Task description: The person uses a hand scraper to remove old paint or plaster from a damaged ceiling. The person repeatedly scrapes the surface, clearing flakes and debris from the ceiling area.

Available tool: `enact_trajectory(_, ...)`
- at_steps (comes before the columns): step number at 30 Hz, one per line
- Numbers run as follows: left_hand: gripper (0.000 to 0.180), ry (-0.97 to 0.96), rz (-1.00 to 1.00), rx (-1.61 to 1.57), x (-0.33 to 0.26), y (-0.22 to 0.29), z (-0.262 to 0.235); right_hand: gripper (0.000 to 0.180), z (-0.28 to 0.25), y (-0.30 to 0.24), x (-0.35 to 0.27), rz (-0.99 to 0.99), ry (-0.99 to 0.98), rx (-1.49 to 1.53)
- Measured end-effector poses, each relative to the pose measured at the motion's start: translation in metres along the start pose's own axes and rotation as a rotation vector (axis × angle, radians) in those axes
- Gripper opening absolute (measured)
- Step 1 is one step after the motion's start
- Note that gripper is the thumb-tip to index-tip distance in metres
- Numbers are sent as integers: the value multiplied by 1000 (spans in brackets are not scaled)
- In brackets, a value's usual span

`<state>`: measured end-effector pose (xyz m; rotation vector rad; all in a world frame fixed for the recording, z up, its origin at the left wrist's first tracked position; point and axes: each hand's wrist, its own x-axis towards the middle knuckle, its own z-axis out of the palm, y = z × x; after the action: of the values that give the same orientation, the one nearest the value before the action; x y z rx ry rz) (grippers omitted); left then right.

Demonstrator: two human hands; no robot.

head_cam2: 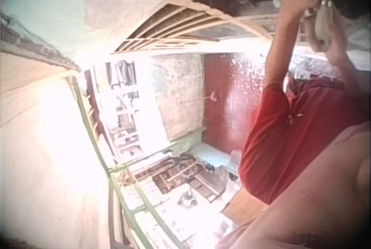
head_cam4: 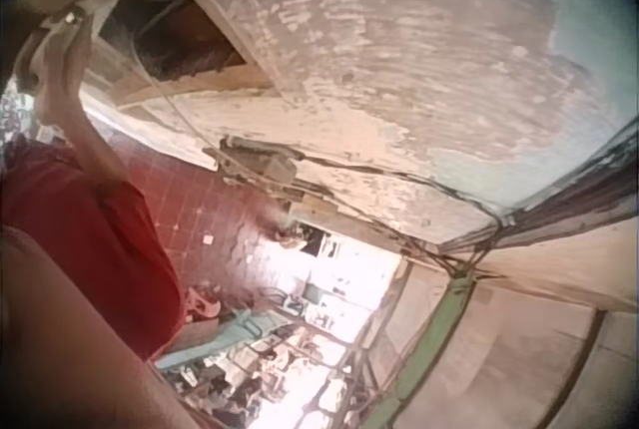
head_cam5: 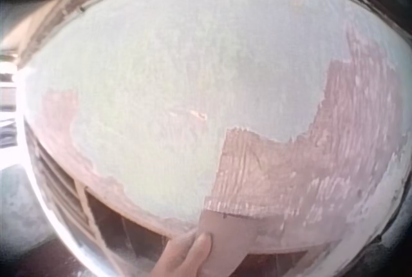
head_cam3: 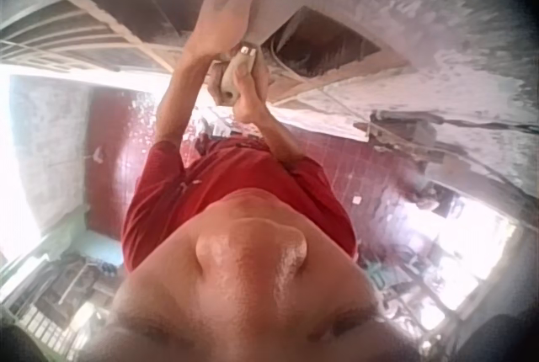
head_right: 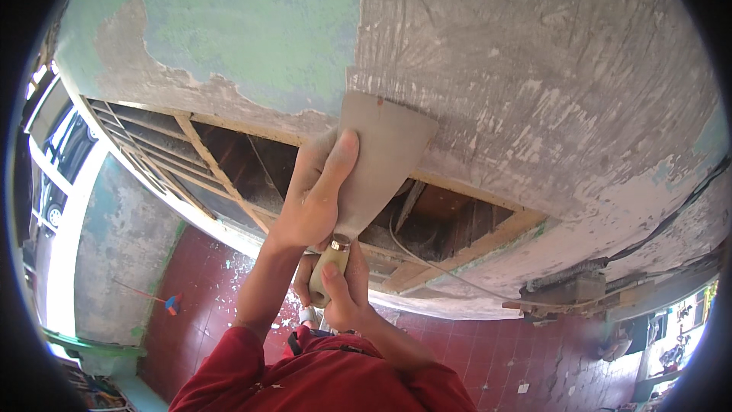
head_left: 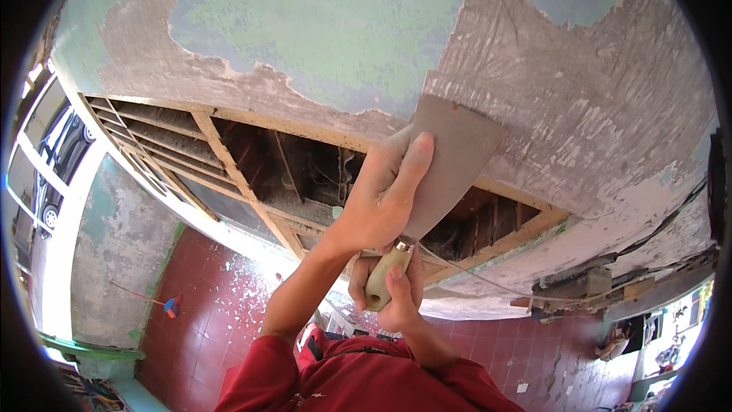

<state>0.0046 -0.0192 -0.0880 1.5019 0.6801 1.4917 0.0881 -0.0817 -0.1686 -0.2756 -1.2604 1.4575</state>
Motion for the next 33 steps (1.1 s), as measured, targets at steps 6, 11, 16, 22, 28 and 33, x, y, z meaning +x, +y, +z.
enact_trajectory(6,37,33,81,47,0,-6,3,32,2,-2,-5,11,6,13)
enact_trajectory(11,37,-34,-80,-2,14,27,-3,30,17,-19,16,-40,-48,66)
enact_trajectory(16,38,71,151,25,8,2,8,32,16,-12,2,-4,33,32)
enact_trajectory(22,37,-19,34,61,24,30,-2,29,20,-23,23,-65,-6,22)
enact_trajectory(28,38,110,193,22,15,11,14,31,15,-18,11,-63,20,10)
enact_trajectory(33,39,8,56,36,27,42,4,31,25,-31,31,-92,-45,65)
